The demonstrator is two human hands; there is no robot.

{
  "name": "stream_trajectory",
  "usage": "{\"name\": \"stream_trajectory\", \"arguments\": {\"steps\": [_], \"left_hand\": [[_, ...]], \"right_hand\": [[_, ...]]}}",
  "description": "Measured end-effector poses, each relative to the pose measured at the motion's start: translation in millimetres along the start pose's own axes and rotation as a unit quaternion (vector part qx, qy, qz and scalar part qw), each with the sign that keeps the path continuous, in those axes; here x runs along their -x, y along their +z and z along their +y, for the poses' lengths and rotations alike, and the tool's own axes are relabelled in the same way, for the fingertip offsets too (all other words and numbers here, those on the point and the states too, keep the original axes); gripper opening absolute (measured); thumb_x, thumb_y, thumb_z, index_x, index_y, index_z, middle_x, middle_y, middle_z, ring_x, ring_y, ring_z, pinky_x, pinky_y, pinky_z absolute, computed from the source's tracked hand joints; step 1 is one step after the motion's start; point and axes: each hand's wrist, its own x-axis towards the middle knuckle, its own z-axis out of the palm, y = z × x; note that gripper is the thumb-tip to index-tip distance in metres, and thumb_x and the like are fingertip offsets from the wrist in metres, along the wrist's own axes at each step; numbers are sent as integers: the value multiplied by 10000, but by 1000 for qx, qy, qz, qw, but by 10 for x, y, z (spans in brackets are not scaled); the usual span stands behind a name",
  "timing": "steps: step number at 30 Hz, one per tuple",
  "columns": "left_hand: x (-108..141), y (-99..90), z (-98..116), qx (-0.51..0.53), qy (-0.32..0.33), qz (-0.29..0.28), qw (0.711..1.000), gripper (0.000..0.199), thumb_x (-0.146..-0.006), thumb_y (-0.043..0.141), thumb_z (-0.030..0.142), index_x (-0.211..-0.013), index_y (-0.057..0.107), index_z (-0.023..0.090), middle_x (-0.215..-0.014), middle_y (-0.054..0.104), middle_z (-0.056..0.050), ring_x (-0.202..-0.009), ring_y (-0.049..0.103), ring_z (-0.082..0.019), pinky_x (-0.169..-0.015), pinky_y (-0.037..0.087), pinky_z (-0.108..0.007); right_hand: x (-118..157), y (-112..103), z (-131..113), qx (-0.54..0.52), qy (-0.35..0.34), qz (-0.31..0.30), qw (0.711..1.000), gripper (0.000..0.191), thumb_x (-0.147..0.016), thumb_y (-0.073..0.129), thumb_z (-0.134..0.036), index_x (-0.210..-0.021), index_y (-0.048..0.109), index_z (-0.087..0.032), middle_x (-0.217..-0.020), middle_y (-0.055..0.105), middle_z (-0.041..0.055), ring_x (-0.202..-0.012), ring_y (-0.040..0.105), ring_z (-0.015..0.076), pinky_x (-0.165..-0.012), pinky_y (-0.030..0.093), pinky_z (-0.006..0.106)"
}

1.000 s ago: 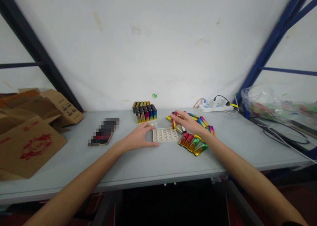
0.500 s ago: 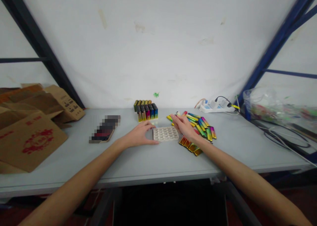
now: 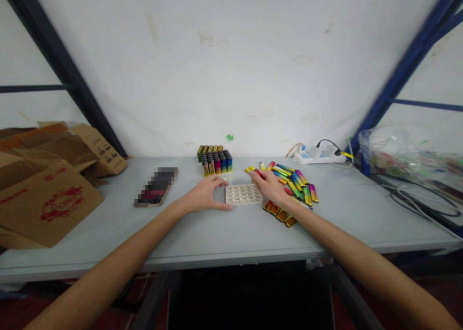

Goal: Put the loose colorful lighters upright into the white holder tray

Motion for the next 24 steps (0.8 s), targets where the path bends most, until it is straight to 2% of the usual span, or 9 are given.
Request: {"name": "stream_trajectory", "arguments": {"steps": [2, 4, 7, 9, 13, 19, 21, 24], "left_hand": [[4, -3, 3, 5, 4, 4, 1000, 771, -619, 789, 764, -1152, 673, 219, -1207, 614, -95, -1104, 604, -305, -999, 482, -424], [4, -1, 2, 9, 5, 7, 1000, 756, -628, 793, 753, -1148, 676, 218, -1197, 618, -93, -1099, 607, -302, -999, 485, -423], [1, 7, -7, 14, 1, 9, 1000, 765, -624, 805, 740, -1152, 683, 200, -1179, 623, -100, -1088, 611, -299, -996, 487, -416], [0, 13, -15, 15, 6, 10, 1000, 772, -622, 809, 739, -1156, 686, 195, -1157, 631, -101, -1085, 613, -298, -998, 485, -412], [3, 16, -17, 11, 11, 11, 1000, 775, -633, 807, 735, -1180, 684, 201, -1169, 645, -102, -1116, 609, -305, -1018, 476, -416], [-6, 10, 2, 6, 17, 7, 1000, 733, -644, 813, 710, -1164, 686, 210, -1173, 667, -100, -1120, 613, -311, -1020, 474, -431], [-15, 12, 0, 8, 26, 11, 1000, 697, -650, 812, 705, -1120, 691, 205, -1141, 680, -97, -1081, 623, -303, -980, 493, -423], [-26, 16, -8, 10, 33, 13, 999, 676, -646, 818, 698, -1099, 696, 212, -1104, 695, -87, -1040, 634, -294, -944, 507, -417]], "right_hand": [[4, -21, -24, -37, -28, -47, 998, 448, -991, 441, -636, -810, 481, -227, -632, 430, -49, -554, 410, 130, -530, 333, 269], [2, -46, -73, -43, -73, -97, 992, 414, -1029, 395, -605, -929, 527, -225, -731, 524, -26, -644, 507, 147, -616, 418, 277], [-28, -58, -167, 50, -160, -120, 979, 420, -1057, 381, -544, -905, 581, -208, -875, 606, 35, -851, 570, 181, -808, 447, 310], [-74, -35, -224, 128, -193, -116, 966, 418, -1064, 392, -507, -868, 597, -200, -869, 611, 46, -859, 558, 191, -820, 424, 316], [-209, 65, -267, 198, -191, -135, 952, 347, -1070, 426, -433, -880, 597, -197, -790, 612, 22, -708, 536, 163, -695, 378, 285], [-355, 215, -116, 228, -186, -111, 949, 249, -1069, 460, -395, -938, 565, -212, -676, 605, -5, -641, 560, 171, -652, 362, 268], [-351, 229, -80, 236, -187, -110, 947, 240, -1077, 442, -382, -947, 553, -212, -686, 613, 4, -663, 577, 182, -662, 368, 272], [-327, 219, -78, 257, -202, -120, 937, 200, -1075, 451, -352, -980, 552, -208, -807, 668, 46, -730, 598, 191, -692, 381, 277]]}}
